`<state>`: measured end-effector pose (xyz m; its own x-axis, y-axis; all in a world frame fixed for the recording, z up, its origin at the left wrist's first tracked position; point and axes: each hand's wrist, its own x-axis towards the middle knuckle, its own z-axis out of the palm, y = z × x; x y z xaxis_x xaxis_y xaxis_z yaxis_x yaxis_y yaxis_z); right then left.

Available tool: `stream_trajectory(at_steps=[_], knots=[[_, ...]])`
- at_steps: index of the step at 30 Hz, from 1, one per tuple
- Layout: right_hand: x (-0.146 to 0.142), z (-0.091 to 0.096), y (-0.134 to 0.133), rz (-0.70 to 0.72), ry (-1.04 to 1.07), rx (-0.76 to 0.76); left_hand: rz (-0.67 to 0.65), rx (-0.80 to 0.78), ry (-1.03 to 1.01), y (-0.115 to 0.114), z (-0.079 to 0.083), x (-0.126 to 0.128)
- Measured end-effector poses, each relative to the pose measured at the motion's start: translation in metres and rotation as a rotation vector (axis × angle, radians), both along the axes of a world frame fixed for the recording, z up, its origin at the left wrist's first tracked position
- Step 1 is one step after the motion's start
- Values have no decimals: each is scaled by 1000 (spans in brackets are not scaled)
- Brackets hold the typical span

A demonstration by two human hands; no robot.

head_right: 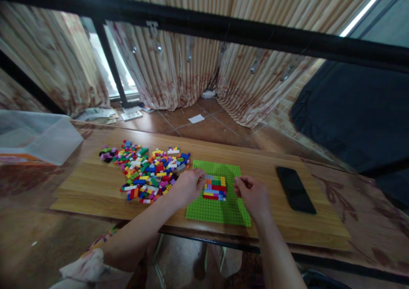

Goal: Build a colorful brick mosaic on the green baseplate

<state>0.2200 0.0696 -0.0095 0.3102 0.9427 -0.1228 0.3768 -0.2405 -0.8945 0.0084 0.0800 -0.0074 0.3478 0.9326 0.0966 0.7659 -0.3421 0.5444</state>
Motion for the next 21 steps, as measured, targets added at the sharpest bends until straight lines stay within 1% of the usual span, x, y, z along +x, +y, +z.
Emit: stream_trajectory(at_steps=[2,3,5,7,8,11,15,21], knots=[[-7,7,0,-22,-87,82,51,20,-57,7,7,-9],[-13,9,0,6,-134,116,82,28,-95,10,10,-14],[-28,12,-3,123,-204,173,166,53,-183,17,16,-27],[-47,13,-6,260,-230,218,258,88,-263,21,21,-40],[-57,12,-8,335,-249,228,293,97,-293,22,23,-46],[-81,9,-10,489,-353,275,373,95,-353,23,28,-59],[-102,1,-6,617,-456,318,396,100,-371,22,30,-67],[-119,-14,4,686,-570,336,387,114,-353,21,27,-71]])
